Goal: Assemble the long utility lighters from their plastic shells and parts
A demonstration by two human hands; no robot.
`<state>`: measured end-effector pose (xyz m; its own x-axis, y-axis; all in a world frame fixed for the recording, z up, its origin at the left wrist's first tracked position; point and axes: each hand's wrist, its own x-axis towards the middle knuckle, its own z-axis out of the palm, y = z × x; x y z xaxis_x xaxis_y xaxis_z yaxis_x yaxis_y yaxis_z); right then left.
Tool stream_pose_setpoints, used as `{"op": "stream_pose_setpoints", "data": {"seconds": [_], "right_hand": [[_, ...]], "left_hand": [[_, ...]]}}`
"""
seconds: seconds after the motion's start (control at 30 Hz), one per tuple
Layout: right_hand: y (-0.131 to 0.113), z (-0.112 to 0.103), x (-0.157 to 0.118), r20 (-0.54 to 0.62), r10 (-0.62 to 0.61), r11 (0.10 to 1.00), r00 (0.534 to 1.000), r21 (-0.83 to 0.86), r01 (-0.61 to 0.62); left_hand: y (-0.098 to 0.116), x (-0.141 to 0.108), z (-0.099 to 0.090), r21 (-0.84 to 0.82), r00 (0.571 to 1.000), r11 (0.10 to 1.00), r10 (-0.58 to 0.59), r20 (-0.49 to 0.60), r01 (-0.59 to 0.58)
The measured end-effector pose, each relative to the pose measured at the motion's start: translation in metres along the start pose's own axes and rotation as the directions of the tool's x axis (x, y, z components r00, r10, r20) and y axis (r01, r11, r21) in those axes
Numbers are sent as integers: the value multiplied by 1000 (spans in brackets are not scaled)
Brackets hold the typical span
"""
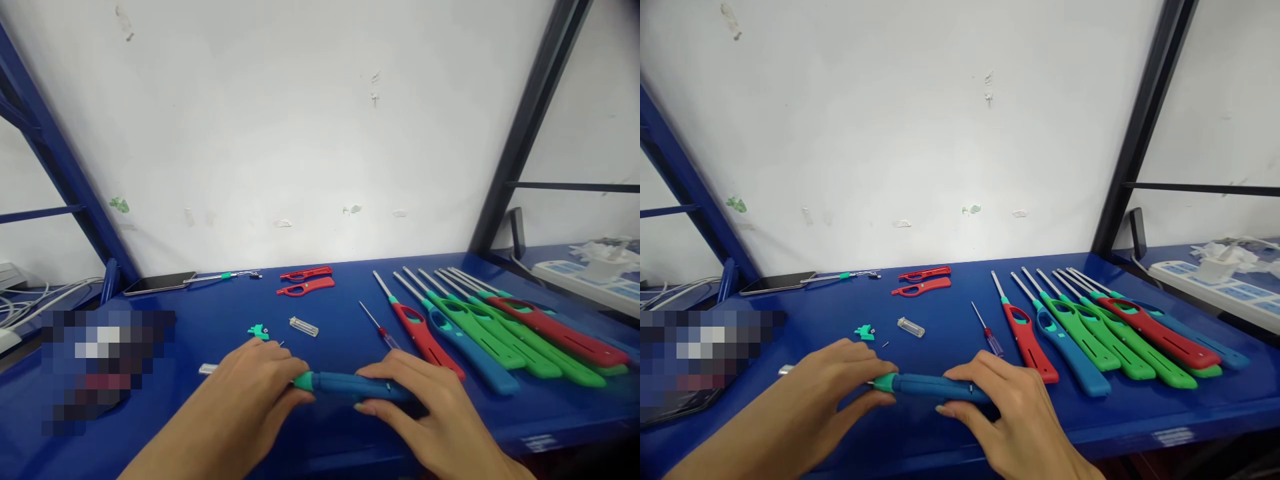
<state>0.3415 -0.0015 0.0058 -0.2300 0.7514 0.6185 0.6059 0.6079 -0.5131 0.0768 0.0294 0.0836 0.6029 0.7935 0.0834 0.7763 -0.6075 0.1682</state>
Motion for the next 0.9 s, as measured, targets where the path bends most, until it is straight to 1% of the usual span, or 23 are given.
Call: {"op": "stream_pose_setpoints", "data": {"seconds": [0.07,0.17,0.23,0.37,0.5,0.57,0.7,0.77,0.83,0.9], "right_hand": [[0,0,-1,-40,-55,998,998,-4,55],[-1,-2,-2,-66,-89,996,994,17,91],[-1,-4,-1,-54,-114,993,992,19,115],[0,-7,1,-47,-206,978,977,-18,206],[2,-7,0,-46,-261,964,964,-56,259],[4,-7,-1,-46,-264,963,963,-70,261],[4,-6,0,-37,-266,963,963,-49,264],[2,-5,3,-56,-264,964,963,-35,263],[0,-4,6,-71,-233,972,970,0,234],[-2,-4,8,-80,-170,983,982,50,175]], "left_hand": [[1,-1,7,4,999,999,41,-28,-41],[2,-2,13,7,994,996,91,-53,-91],[4,-2,12,5,992,994,107,-63,-107],[10,-2,8,13,993,994,112,-34,-112],[12,-2,10,46,989,993,115,-94,-111],[13,-2,11,50,988,993,113,-106,-108],[15,1,11,63,991,993,108,-74,-103],[15,2,10,63,992,993,102,-70,-97],[12,2,8,39,992,995,98,-73,-96],[7,2,4,-12,993,995,96,-70,-97]]}}
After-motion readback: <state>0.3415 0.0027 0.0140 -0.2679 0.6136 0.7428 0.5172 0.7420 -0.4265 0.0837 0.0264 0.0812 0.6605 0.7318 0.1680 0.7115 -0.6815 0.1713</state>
